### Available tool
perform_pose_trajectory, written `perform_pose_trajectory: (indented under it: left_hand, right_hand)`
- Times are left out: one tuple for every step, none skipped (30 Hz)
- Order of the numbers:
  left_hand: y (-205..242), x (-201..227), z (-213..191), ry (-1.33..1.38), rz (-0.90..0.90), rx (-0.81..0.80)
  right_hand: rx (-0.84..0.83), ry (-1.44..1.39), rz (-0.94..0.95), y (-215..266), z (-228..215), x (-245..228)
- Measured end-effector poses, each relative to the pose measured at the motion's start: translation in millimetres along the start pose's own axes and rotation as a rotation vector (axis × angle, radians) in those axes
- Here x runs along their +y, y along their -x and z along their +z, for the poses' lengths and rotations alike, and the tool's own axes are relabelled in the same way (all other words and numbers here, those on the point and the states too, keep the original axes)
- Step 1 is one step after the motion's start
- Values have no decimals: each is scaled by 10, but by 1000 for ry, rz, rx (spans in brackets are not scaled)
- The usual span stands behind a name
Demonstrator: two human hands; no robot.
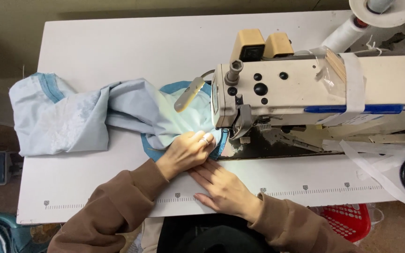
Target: Operating an industrial sewing machine to stitch together various fabric components for garment or textile production.
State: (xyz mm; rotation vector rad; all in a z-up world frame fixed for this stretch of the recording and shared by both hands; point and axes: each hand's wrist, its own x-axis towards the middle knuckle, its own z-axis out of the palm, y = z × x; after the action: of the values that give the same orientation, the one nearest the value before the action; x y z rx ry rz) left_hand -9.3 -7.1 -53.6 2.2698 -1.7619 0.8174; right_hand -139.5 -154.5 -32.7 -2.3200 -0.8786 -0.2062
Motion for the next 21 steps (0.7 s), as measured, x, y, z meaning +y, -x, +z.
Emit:
perform_pose_trajectory:
  left_hand:
    - [9,13,22,6,-1,-2]
    - [13,9,42,59,1,0]
    - [16,5,59,112,2,3]
    - [19,-5,64,114,3,2]
    - [20,-14,70,163,-6,26]
    - [16,-26,78,211,-14,52]
    - [4,-16,67,214,-12,52]
    - [-10,-7,55,233,-44,90]
    - [-22,2,41,252,-77,129]
    - [16,53,80,252,-77,129]
    - [57,102,118,236,-133,133]
    - [100,152,155,221,-190,135]
    - [78,233,170,221,-191,134]
    - [64,325,178,152,-240,139]
    - [50,416,184,82,-289,144]
    - [51,478,186,77,-293,146]
    - [51,537,188,-2,-320,115]
    - [44,603,197,-80,-350,85]
    - [52,606,218,-85,-358,88]
    - [69,625,233,-102,-360,84]
    - [84,647,252,-118,-362,79]
  right_hand:
    - [-2,-3,5,14,0,-10]
    - [0,0,2,14,-3,-9]
    - [2,4,-1,13,-8,-11]
    - [2,3,1,10,-19,-17]
    - [7,5,1,9,-33,-24]
    - [12,8,2,7,-48,-28]
    - [13,9,5,-3,-92,-6]
    - [92,-65,-29,-12,-137,14]
    - [172,-138,-64,-22,-181,32]
    - [172,-139,-65,32,-138,180]
    - [278,-68,25,83,-91,327]
    - [382,1,116,135,-45,474]
    - [382,-1,116,147,-64,639]
    - [360,183,89,163,-81,797]
    - [337,366,60,176,-96,953]
    - [335,366,53,232,-70,1041]
    - [295,368,74,283,-44,1129]
    - [252,370,93,338,-28,1226]
    - [246,370,84,311,-60,1239]
    - [256,381,59,297,-82,1240]
    - [267,391,33,286,-105,1243]
